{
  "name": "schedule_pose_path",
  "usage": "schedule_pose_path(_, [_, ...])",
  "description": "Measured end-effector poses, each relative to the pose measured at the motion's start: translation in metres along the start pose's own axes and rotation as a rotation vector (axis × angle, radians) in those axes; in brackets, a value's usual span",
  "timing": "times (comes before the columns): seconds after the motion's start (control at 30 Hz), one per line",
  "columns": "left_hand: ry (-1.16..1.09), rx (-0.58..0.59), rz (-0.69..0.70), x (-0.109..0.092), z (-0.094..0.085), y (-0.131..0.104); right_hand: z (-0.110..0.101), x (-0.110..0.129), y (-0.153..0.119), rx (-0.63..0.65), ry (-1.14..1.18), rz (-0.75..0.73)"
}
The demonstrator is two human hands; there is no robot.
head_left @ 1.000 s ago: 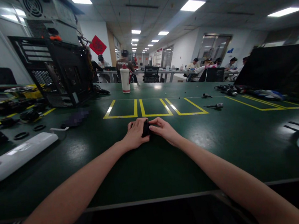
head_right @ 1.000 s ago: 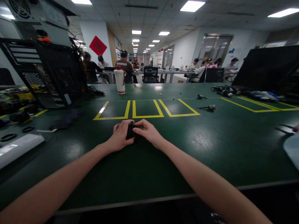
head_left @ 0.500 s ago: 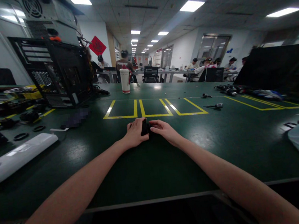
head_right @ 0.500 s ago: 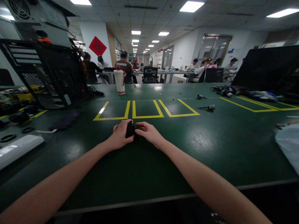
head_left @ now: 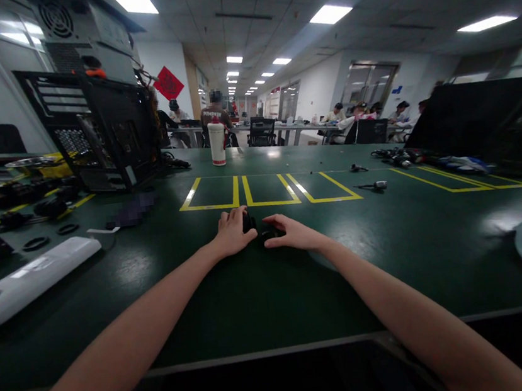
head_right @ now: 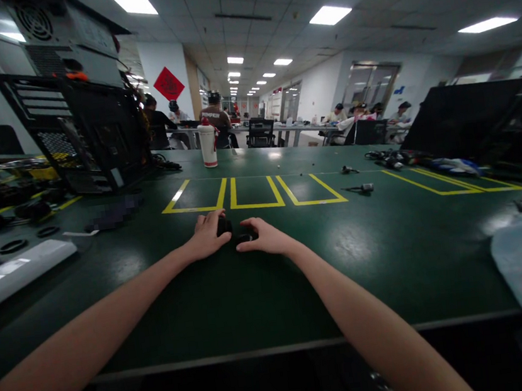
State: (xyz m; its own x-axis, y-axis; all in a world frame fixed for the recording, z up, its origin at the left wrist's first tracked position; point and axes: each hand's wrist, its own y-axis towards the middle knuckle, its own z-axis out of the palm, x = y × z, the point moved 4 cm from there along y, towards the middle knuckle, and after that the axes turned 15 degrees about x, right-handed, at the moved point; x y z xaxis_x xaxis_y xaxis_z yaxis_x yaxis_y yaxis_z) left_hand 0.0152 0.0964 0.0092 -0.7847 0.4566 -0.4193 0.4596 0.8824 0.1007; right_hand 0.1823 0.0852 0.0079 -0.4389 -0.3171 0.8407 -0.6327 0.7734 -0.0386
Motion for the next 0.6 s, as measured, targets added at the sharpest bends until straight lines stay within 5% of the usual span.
schedule_pose_path(0.6, [-0.249, 0.113, 0.11, 0.003, -0.001, 0.01, -0.008, -0.001, 0.0, -0.234, -0.38, 0.025])
